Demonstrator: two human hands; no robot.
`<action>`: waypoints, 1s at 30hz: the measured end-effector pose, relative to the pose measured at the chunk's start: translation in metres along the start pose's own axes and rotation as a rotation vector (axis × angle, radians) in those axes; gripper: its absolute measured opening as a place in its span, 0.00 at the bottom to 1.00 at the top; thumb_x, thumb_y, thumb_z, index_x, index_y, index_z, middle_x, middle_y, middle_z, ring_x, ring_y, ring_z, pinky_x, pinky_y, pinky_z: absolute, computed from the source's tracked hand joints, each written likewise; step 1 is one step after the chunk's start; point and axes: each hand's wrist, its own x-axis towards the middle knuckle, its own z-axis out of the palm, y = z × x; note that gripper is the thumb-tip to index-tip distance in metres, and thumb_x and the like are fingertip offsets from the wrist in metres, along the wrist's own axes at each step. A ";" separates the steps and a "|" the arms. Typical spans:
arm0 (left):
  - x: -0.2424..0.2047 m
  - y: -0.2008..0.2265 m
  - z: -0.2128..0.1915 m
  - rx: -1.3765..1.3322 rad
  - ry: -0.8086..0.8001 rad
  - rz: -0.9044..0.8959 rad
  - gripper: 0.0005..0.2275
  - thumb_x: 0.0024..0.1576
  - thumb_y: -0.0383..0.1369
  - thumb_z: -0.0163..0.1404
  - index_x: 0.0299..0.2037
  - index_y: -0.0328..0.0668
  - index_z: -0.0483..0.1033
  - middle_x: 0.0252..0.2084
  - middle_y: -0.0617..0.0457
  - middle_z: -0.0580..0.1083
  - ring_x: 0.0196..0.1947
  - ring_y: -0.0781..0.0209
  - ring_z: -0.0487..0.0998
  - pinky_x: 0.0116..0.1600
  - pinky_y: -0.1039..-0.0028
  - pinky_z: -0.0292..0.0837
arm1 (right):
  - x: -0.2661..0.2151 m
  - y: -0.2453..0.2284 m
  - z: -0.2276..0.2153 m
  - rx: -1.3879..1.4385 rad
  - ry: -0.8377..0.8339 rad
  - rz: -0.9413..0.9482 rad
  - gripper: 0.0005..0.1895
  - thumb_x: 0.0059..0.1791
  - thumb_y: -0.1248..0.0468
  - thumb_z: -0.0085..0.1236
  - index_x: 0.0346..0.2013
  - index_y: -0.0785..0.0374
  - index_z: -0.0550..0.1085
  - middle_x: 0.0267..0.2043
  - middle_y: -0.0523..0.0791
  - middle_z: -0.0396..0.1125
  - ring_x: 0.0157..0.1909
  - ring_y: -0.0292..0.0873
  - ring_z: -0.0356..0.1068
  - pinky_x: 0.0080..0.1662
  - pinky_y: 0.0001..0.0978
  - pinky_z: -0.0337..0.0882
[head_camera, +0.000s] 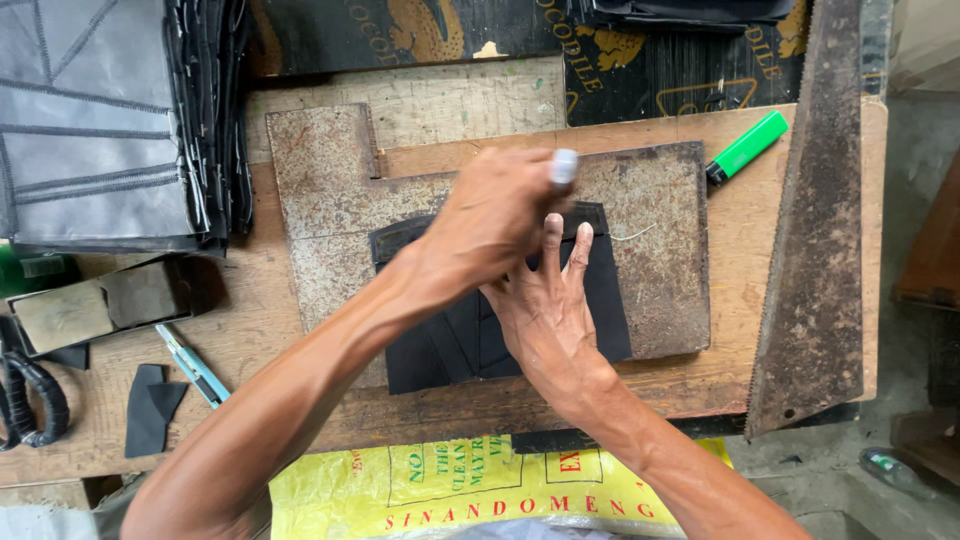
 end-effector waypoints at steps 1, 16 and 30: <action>-0.010 -0.005 -0.006 0.029 0.022 -0.001 0.02 0.56 0.27 0.53 0.34 0.38 0.75 0.31 0.45 0.75 0.32 0.45 0.77 0.40 0.54 0.71 | -0.002 0.001 -0.002 0.048 0.040 0.005 0.35 0.44 0.66 0.53 0.67 0.46 0.65 0.71 0.57 0.47 0.68 0.74 0.48 0.62 0.81 0.48; 0.031 -0.001 0.029 -0.449 0.037 -0.120 0.04 0.59 0.27 0.55 0.37 0.34 0.80 0.23 0.47 0.76 0.23 0.62 0.75 0.29 0.66 0.70 | 0.003 -0.003 -0.008 0.067 0.012 0.049 0.37 0.45 0.65 0.53 0.69 0.43 0.64 0.69 0.56 0.51 0.70 0.77 0.43 0.66 0.80 0.42; 0.006 0.021 -0.018 0.522 -0.280 -0.188 0.09 0.61 0.28 0.52 0.27 0.42 0.78 0.20 0.50 0.73 0.21 0.56 0.75 0.31 0.59 0.69 | 0.003 -0.001 -0.009 0.035 -0.003 0.025 0.31 0.47 0.63 0.53 0.66 0.51 0.64 0.70 0.56 0.50 0.70 0.74 0.48 0.64 0.80 0.47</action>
